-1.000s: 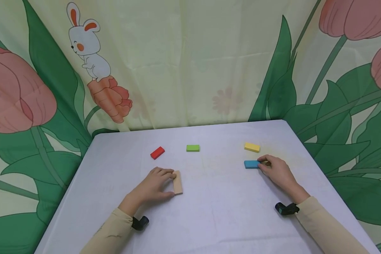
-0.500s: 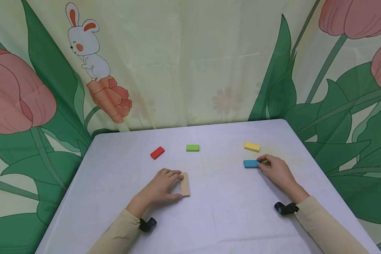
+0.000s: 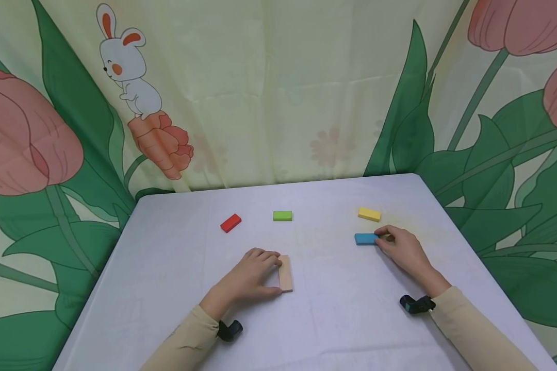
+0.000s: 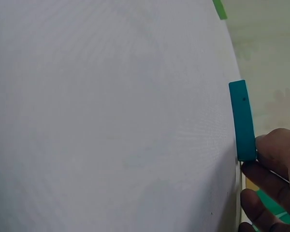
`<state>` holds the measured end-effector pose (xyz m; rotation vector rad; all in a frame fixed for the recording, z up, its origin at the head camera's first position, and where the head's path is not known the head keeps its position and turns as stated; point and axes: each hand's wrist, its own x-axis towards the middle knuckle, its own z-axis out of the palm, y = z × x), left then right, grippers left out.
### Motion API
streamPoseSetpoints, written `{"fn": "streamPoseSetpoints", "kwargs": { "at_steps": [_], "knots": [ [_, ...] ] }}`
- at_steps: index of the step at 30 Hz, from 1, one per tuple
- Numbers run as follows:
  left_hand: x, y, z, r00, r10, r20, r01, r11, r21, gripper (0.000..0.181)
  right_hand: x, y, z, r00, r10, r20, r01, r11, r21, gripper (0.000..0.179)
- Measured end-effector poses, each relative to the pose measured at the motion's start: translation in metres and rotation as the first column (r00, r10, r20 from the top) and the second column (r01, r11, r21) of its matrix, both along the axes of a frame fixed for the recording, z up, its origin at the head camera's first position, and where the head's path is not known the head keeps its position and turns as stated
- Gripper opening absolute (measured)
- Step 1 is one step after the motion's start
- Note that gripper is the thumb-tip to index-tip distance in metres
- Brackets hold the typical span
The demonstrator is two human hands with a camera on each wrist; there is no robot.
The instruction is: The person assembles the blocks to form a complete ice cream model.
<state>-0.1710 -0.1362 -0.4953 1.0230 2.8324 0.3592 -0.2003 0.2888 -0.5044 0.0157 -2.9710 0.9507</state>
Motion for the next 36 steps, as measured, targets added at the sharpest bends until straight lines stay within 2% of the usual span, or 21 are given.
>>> {"fn": "streamPoseSetpoints", "kwargs": {
  "at_steps": [13, 28, 36],
  "knots": [
    [0.006, 0.027, 0.003, 1.0, 0.006, 0.014, -0.006, 0.999, -0.044, 0.058, -0.003, -0.004, -0.005, 1.0, 0.0, -0.013, 0.0, 1.0, 0.002, 0.029],
    [0.012, 0.045, 0.0, 1.0, -0.008, -0.014, 0.007, 0.999, -0.039, 0.059, -0.003, -0.013, -0.004, 1.0, -0.002, 0.001, 0.002, 1.0, -0.012, 0.029],
    [0.014, 0.05, 0.003, 1.0, -0.004, -0.022, 0.002, 0.998, -0.057, 0.058, -0.006, -0.02, -0.005, 1.0, 0.014, -0.005, -0.014, 1.0, -0.019, 0.029]
  ]
}}
